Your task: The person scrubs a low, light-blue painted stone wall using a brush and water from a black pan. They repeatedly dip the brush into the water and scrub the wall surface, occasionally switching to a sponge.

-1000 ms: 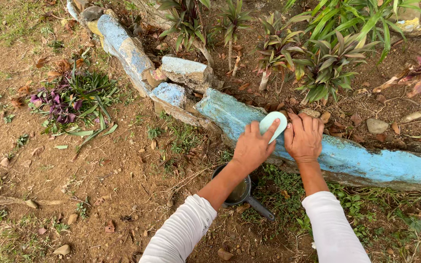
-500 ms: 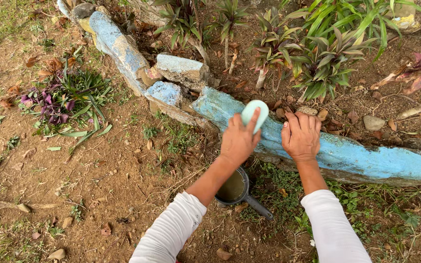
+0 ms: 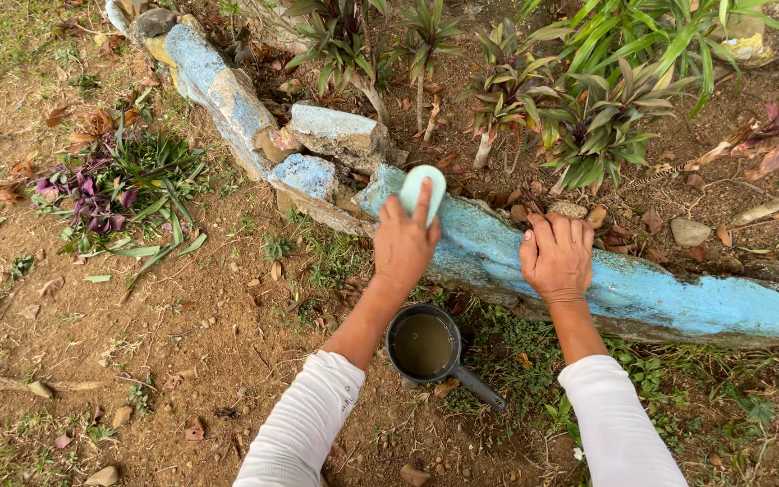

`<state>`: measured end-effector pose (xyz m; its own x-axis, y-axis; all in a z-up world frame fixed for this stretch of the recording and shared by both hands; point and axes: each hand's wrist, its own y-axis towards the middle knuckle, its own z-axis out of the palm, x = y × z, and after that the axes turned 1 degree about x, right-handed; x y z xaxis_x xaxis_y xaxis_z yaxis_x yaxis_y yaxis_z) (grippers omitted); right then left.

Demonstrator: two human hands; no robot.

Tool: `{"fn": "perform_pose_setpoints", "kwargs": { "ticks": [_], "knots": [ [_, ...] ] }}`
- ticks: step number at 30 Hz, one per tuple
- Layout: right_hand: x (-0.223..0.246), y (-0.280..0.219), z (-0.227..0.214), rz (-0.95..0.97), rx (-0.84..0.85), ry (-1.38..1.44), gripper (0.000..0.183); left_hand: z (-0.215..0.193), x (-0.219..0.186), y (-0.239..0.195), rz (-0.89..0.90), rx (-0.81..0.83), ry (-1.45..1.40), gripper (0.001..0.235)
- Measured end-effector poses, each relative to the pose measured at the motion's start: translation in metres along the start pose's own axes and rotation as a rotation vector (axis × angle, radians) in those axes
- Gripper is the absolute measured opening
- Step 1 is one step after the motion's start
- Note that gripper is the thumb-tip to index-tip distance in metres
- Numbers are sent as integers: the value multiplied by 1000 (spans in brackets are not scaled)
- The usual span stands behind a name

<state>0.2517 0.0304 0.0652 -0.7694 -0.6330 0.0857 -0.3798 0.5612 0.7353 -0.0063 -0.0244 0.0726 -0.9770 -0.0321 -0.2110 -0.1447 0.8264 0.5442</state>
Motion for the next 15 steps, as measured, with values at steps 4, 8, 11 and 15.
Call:
{"fn": "perform_pose_setpoints", "kwargs": {
  "ticks": [4, 8, 11, 15],
  "knots": [
    [-1, 1, 1, 6, -13, 9, 29, 1, -64, -30, 176, 66, -147, 76],
    [-1, 2, -2, 11, -7, 12, 31, -2, -80, -34, 268, 103, -194, 72],
    [0, 2, -2, 4, -15, 11, 30, 2, -45, -11, 181, 41, -49, 70],
    [-1, 1, 0, 2, -5, 5, 30, -7, 25, 16, -66, -39, -3, 68]
  ]
}}
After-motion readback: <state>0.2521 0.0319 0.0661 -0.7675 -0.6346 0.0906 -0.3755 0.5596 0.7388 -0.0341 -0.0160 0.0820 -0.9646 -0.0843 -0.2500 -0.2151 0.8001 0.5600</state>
